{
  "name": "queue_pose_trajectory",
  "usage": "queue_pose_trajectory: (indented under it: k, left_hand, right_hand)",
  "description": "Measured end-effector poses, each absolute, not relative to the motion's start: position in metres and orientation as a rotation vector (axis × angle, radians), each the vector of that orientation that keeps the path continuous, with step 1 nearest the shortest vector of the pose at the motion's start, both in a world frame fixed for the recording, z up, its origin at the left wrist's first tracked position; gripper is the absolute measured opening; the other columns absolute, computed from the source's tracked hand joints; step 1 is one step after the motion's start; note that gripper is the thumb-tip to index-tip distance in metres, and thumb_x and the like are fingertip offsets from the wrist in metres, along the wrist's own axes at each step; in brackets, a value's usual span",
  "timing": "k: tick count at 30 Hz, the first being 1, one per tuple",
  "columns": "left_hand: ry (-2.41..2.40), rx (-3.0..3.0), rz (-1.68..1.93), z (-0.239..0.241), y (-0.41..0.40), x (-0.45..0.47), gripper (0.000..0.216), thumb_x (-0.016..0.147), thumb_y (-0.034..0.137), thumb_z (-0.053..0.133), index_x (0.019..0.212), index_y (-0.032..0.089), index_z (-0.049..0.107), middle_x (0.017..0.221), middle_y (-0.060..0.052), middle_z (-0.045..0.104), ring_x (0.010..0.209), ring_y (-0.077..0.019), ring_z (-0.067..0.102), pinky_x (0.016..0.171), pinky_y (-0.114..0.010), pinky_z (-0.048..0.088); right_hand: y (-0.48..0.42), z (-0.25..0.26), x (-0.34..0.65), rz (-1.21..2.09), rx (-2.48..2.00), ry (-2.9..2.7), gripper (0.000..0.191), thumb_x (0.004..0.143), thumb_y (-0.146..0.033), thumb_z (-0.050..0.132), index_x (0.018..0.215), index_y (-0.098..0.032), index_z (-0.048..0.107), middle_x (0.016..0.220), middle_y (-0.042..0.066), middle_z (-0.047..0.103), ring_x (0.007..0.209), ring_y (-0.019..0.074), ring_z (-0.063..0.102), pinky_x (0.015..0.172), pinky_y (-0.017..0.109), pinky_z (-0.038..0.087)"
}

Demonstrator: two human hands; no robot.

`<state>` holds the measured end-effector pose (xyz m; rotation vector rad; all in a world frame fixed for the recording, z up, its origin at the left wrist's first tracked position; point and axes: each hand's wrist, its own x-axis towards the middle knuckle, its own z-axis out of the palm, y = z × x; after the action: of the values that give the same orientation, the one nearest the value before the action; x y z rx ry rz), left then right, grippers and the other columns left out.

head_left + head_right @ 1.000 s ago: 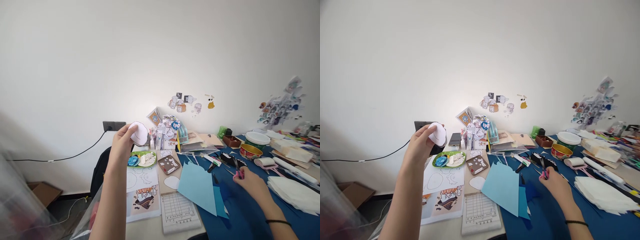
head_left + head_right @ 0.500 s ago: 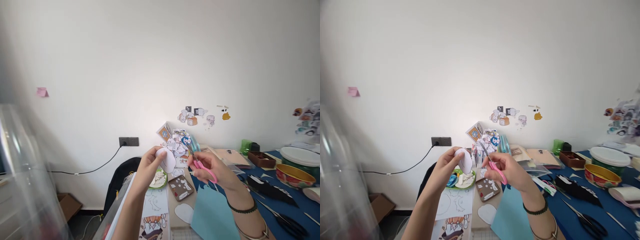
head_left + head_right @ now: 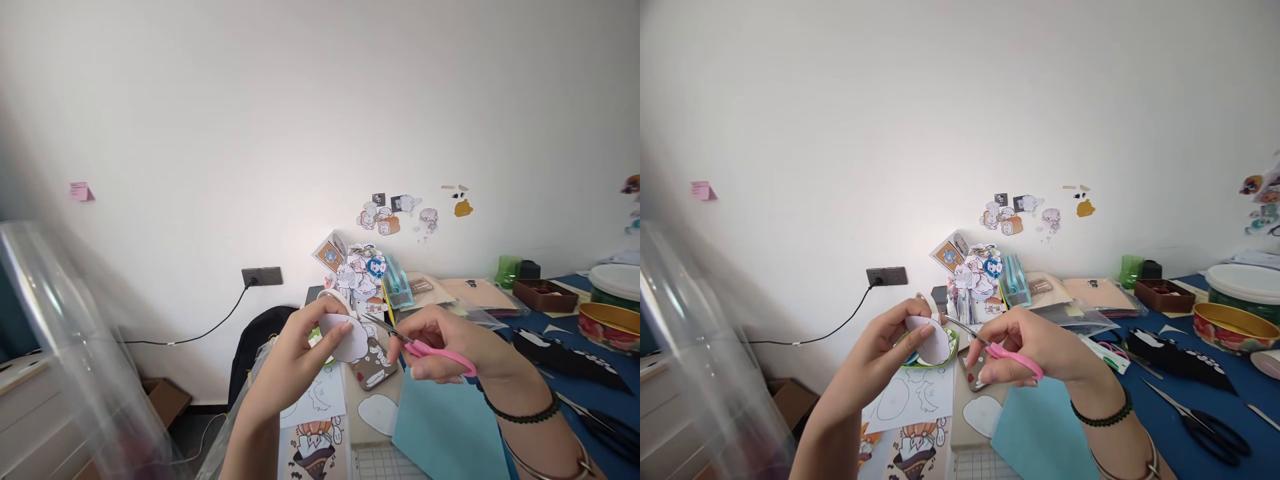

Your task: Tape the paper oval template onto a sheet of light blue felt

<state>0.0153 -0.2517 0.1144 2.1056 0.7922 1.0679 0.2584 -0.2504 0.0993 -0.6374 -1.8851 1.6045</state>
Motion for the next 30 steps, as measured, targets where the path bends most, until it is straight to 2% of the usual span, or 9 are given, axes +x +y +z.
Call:
queue_pose_trajectory:
  k: [7, 30]
  left_hand:
    - [0.850, 2.223, 1.089, 0.117, -0.254, 0.015, 0.014, 0.094, 0.033, 0.046, 0.087, 0.022, 0.051, 0.082, 0.000, 0.052, 0.074, -0.0140, 0.046, 0.067, -0.025, 0.036]
    - [0.920, 2.299, 1.066, 0.119, -0.257, 0.016, 0.012, 0.094, 0.031, 0.046, 0.088, 0.022, 0.051, 0.086, -0.001, 0.056, 0.079, -0.0158, 0.051, 0.071, -0.026, 0.037]
  right_hand:
    - [-0.256, 0.108, 0.249, 1.620, -0.698, -1.878, 0.025, 0.072, -0.031, 0.074, 0.087, -0.013, 0.068, 0.046, -0.009, 0.044, 0.034, 0.0020, 0.033, 0.035, 0.017, 0.026]
    - [-0.251, 0.098, 0.246, 1.622, -0.694, -1.888, 0.025, 0.077, -0.031, 0.070, 0.092, -0.011, 0.069, 0.044, -0.009, 0.042, 0.033, 0.0011, 0.032, 0.035, 0.015, 0.026]
